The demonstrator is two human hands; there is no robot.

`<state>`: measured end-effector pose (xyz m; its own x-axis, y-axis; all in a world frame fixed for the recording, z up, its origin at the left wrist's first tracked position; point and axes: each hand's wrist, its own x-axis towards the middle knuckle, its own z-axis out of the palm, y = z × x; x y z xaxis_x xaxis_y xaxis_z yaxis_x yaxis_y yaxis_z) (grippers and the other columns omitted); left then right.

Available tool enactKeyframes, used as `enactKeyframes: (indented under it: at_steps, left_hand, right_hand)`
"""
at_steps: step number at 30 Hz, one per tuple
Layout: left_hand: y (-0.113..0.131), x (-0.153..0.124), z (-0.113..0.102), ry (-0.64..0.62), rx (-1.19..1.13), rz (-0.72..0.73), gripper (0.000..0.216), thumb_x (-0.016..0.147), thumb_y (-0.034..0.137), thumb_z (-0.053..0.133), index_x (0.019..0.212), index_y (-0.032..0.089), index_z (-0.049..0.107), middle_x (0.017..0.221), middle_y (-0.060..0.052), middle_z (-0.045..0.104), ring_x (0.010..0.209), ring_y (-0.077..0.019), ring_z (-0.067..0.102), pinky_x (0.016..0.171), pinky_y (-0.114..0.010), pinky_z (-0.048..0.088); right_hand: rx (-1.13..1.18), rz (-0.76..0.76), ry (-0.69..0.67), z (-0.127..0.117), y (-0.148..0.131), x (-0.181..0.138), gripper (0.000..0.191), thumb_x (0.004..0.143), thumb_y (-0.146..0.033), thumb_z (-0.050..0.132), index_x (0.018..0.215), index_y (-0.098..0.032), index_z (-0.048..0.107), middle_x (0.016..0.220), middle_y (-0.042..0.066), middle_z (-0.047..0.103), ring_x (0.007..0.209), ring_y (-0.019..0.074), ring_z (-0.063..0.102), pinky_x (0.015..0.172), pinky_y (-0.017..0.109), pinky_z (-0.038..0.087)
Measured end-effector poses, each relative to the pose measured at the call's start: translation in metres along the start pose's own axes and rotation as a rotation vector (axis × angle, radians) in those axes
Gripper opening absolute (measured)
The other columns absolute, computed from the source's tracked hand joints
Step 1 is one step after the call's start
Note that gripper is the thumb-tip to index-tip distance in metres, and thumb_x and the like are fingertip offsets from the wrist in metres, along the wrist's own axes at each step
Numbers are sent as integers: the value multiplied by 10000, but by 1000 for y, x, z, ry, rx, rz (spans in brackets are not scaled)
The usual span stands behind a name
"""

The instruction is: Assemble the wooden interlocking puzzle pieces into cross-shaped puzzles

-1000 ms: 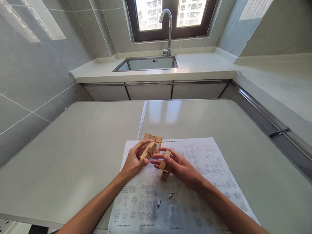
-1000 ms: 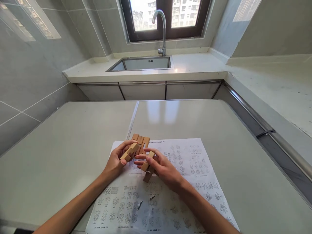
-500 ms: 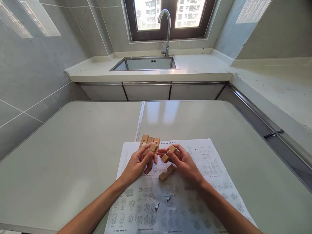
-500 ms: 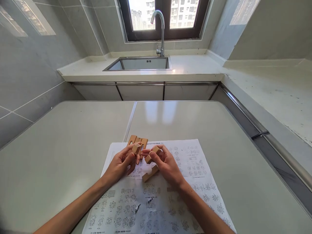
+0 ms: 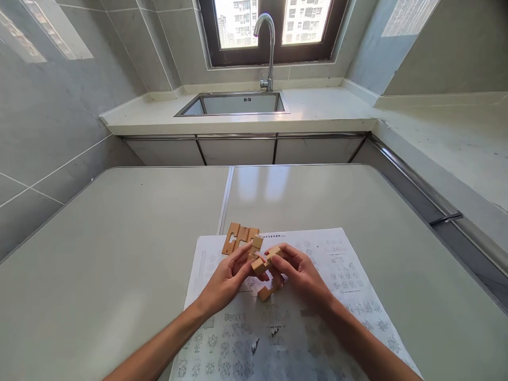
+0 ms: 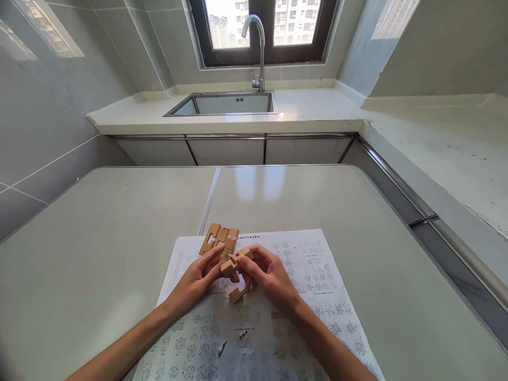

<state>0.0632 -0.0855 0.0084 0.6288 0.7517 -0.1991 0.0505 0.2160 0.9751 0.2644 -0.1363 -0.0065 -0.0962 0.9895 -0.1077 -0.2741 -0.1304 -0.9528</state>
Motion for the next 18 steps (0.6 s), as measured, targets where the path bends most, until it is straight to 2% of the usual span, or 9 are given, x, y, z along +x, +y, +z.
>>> enactKeyframes:
  at_steps: [3, 7, 15, 18]
  left_hand:
    - [-4, 0, 0, -6, -15, -14, 657, 984, 549, 651, 1536, 246, 464, 1177, -98, 755, 997, -265, 768, 1024, -479, 557]
    - [-4, 0, 2, 26, -40, -48, 733, 968, 546, 680, 1569, 218, 418, 1106, -109, 791, 981, -273, 790, 1017, -467, 563]
    - [-1, 3, 4, 86, -91, -71, 692, 969, 515, 698, 1511, 167, 445, 1192, -158, 770, 921, -254, 787, 965, -449, 583]
    - [-2, 4, 2, 78, -109, -63, 691, 964, 519, 702, 1503, 169, 449, 1185, -160, 768, 877, -246, 785, 931, -441, 594]
  right_hand:
    - [17, 1, 6, 2, -3, 0, 373, 926, -592, 696, 949, -221, 663, 672, -27, 598, 563, 142, 541, 571, 289, 482]
    - [19, -30, 56, 0, -6, 0, 353, 951, -572, 670, 967, -219, 662, 723, -12, 625, 573, 140, 558, 556, 285, 481]
    - [-40, -121, 126, -11, -7, 2, 269, 975, -479, 655, 1111, -248, 678, 805, -1, 681, 571, 133, 533, 611, 316, 492]
    - [-37, -149, 144, -9, -5, 3, 246, 988, -460, 649, 1122, -255, 675, 932, 33, 721, 638, 148, 590, 598, 308, 496]
